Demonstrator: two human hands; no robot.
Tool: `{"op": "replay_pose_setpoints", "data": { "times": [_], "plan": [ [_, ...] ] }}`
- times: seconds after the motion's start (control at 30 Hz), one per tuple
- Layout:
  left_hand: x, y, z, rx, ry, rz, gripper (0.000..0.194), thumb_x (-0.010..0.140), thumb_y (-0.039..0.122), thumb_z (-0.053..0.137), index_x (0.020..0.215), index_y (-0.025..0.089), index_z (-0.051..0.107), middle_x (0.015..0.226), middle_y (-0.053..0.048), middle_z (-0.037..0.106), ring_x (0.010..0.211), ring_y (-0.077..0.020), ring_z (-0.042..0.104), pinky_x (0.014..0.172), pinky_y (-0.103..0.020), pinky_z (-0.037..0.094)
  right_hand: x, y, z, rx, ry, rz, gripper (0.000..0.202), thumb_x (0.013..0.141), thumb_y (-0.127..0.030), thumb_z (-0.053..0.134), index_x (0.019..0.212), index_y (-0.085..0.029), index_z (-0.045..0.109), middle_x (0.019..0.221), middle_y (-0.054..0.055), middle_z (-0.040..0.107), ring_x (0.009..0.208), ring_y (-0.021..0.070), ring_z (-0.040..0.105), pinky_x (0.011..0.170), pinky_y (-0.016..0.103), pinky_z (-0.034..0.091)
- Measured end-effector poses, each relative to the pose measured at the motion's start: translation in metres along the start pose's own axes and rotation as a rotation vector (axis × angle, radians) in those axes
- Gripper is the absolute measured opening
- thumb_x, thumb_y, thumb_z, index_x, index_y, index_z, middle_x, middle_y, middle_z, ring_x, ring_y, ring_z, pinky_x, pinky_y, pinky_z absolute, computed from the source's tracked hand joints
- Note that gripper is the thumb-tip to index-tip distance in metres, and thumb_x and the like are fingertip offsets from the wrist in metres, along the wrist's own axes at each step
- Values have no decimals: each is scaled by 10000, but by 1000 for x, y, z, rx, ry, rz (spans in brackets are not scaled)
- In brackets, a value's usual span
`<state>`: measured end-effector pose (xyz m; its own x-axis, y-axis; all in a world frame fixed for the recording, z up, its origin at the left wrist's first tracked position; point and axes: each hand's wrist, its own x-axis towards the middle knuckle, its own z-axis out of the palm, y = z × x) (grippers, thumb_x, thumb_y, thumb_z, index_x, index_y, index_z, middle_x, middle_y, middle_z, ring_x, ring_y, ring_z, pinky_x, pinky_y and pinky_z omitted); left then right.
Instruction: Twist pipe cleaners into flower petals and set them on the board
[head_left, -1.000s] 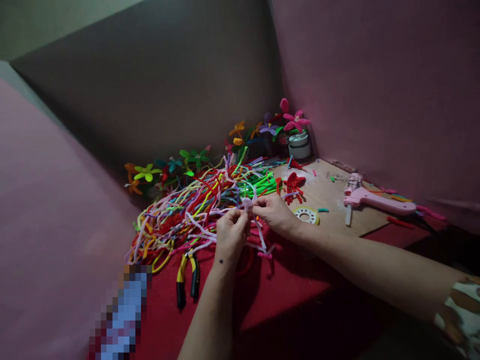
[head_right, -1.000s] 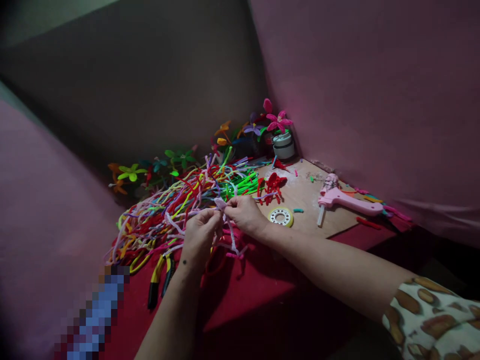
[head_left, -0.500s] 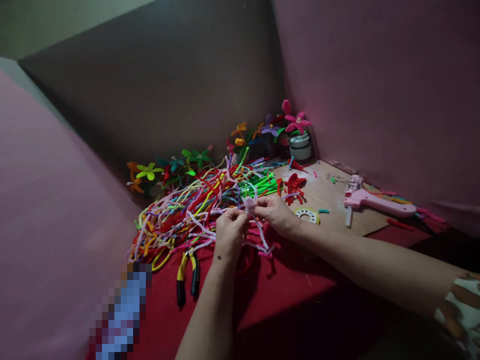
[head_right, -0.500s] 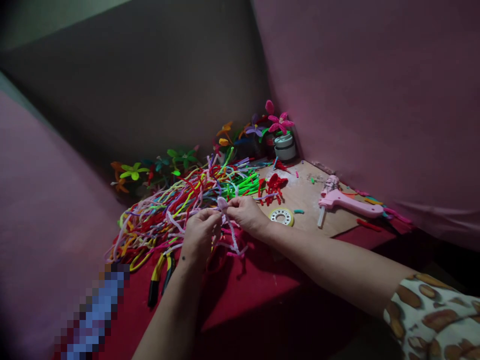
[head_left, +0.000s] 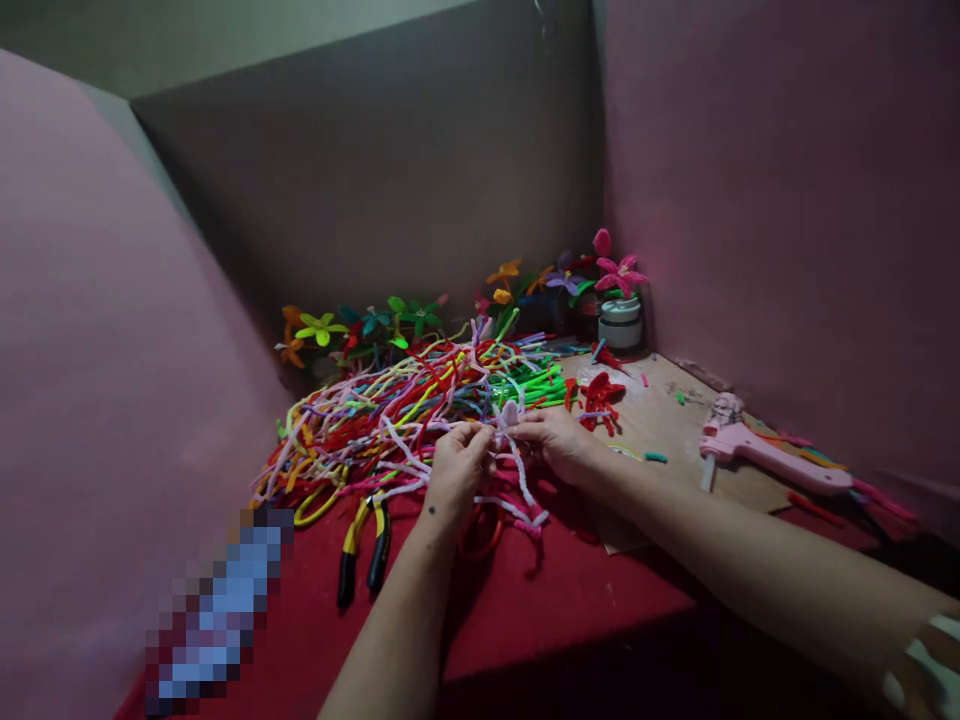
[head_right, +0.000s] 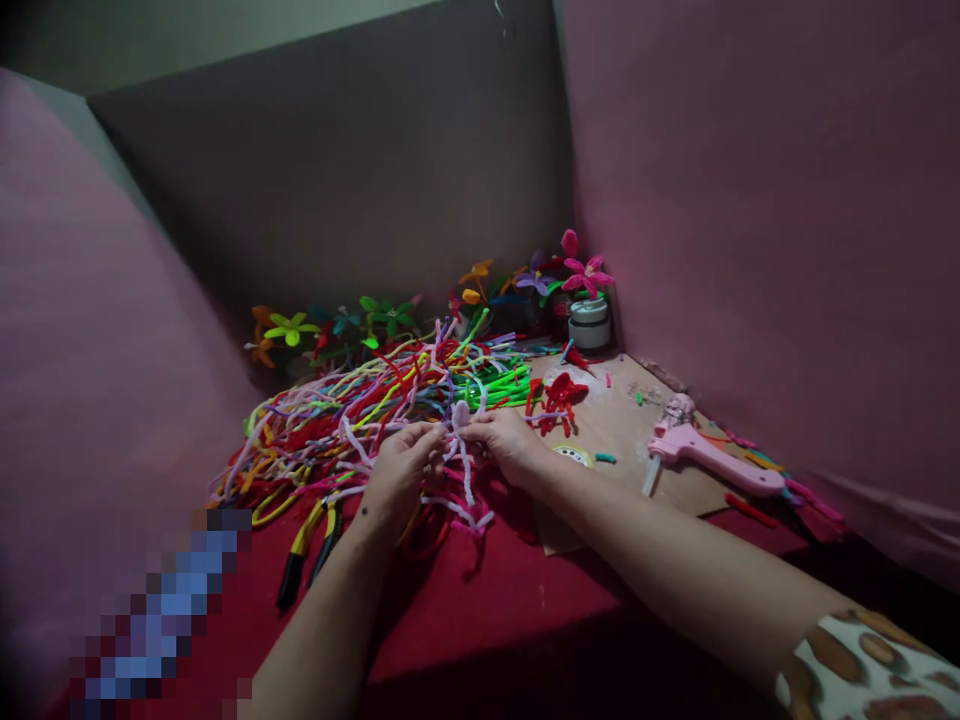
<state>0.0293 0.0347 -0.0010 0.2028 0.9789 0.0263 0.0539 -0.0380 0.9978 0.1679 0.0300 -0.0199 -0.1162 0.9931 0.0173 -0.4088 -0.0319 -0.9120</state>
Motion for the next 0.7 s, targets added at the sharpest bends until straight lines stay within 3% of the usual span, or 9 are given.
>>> {"op": "replay_pose_setpoints", "data": {
  "times": [0.23, 0.4, 0.47, 0.57, 0.7],
  "plan": [
    [-1, 4, 0, 35, -18, 40, 244, 663, 366, 610, 678, 133, 539, 438, 54, 465, 325, -41, 353, 328, -160, 233, 0, 1, -9, 82, 20, 10, 184, 556, -199, 669, 539, -137, 497, 447, -38, 467, 394, 63, 414, 392, 203, 331],
    [-20, 26, -20, 26, 65, 104, 240, 670, 381, 600, 738, 160, 536, 549, 49, 505, 369, -50, 382, 354, -176, 271, 4, 1, -15, 79, 69, 11, 158, 559, -175, 646, 529, -138, 495, 421, -47, 436, 359, 53, 373, 353, 197, 300],
    [-35, 28, -32, 251, 29, 97, 223, 704, 384, 564, 693, 162, 543, 514, 45, 481, 396, -68, 397, 394, -193, 302, 6, 3, -17, 69, 65, 24, 142, 566, -173, 627, 528, -140, 495, 418, -43, 442, 352, 56, 379, 348, 199, 302],
    [-58, 19, -42, 759, -94, 67, 226, 742, 360, 509, 628, 168, 545, 563, 1, 528, 523, -120, 484, 519, -234, 363, 9, 7, -19, 74, 49, 34, 128, 570, -166, 607, 522, -143, 491, 406, -39, 445, 338, 55, 364, 336, 198, 289],
    [-71, 0, -38, 1302, -72, 120, 138, 752, 292, 473, 794, 185, 549, 840, -69, 599, 761, -192, 542, 660, -280, 370, 9, 9, -18, 95, 31, 34, 145, 567, -156, 605, 506, -146, 473, 389, -41, 432, 335, 51, 349, 329, 191, 280]
  ]
}}
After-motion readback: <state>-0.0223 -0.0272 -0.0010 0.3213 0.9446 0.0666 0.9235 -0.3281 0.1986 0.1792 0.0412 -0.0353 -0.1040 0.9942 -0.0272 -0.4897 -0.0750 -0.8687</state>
